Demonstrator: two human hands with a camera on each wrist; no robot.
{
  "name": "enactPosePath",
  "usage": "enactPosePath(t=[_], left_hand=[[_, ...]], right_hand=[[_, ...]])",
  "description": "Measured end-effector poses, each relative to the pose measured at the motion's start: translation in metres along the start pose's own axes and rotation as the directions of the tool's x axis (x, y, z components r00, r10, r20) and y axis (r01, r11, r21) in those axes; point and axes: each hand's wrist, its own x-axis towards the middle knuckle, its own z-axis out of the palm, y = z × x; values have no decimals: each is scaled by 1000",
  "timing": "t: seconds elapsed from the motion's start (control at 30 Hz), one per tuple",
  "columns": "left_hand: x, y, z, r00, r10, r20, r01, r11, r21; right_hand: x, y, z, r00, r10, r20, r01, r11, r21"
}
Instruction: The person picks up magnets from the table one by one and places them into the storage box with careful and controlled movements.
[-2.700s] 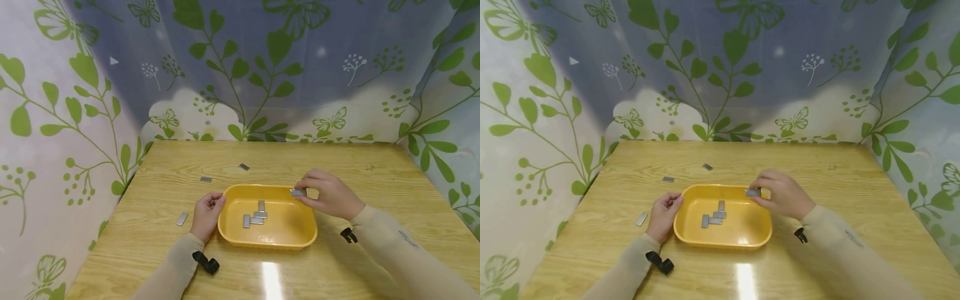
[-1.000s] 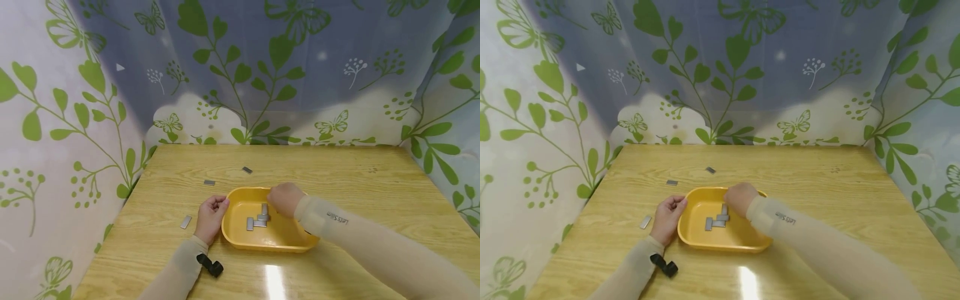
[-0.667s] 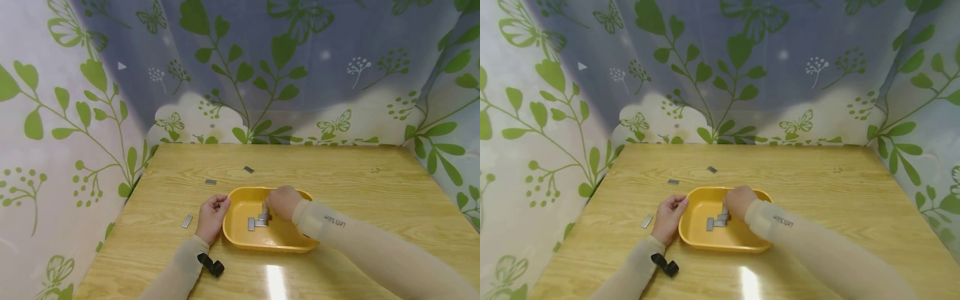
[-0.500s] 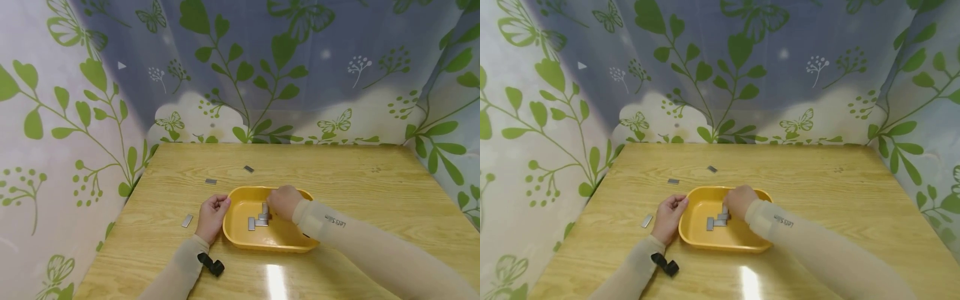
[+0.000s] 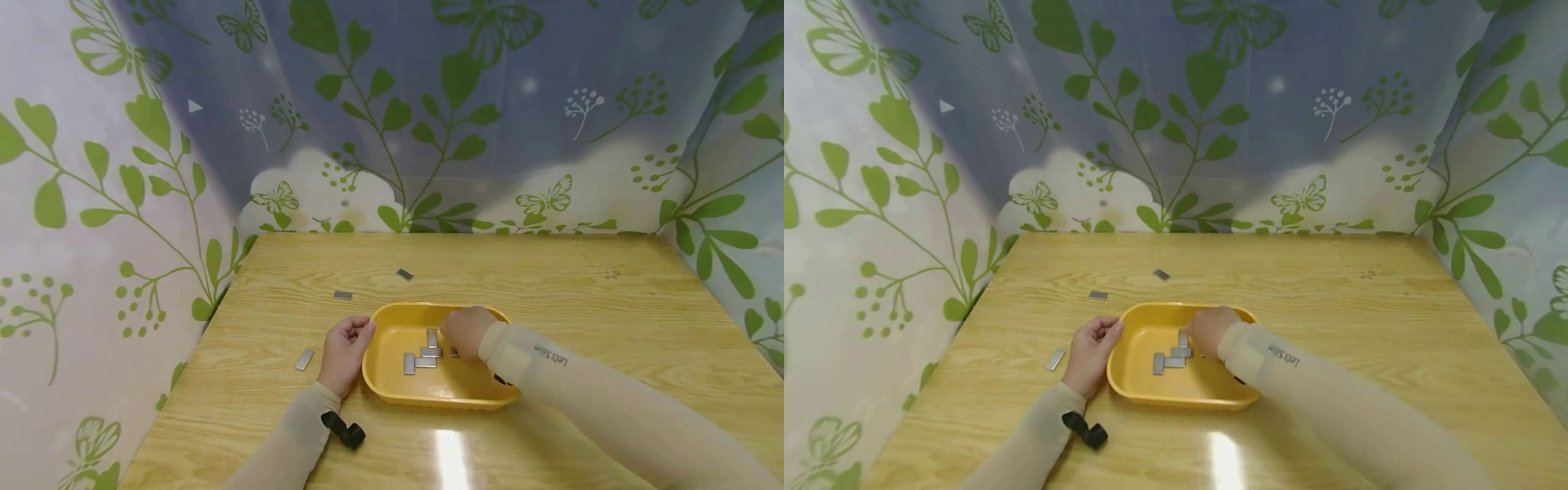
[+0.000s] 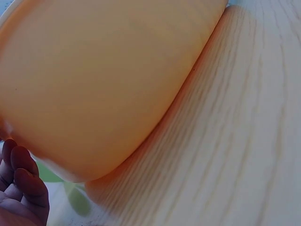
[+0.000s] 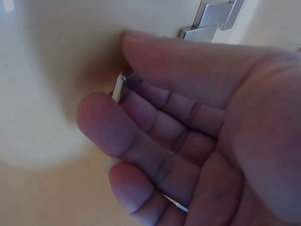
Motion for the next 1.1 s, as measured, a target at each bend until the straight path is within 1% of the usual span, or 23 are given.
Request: enactPosePath(t=[0.13,0.27,0.33,0.4,0.5,0.6,0.77,0.83,0.97,1.1], left_hand=[[0,0,0,1000,-11,1,11,1000,1],[1,1,-1,999,-38,13,38,999,-4],[1,4,-1,998,-52,25,52,999,-7],[-1,10,-2,998,-58,36,58,998,-5],[-5,21,-1,997,-61,44,61,998,4],[-10,30,0,998,-49,39,48,999,12],[-10,32,0,998,-41,37,41,999,9],[-10,32,0,998,-47,40,47,999,6],[-10,32,0,998,-53,42,53,999,4],[-10,31,0,998,-46,41,45,999,5]], right_hand=[[2,2,2,1000,-16,-2,16,998,57],[2,2,1,999,-34,9,33,992,119],[1,2,0,999,-43,7,41,990,135],[1,1,0,999,-43,10,41,988,147],[0,0,-1,999,-39,13,36,988,153],[2,-1,0,999,-40,7,38,985,167],[5,0,2,999,-52,-4,52,982,180],[5,1,2,999,-43,6,41,984,171],[4,4,2,999,-2,48,-5,988,154],[4,5,1,999,12,53,-20,989,147]])
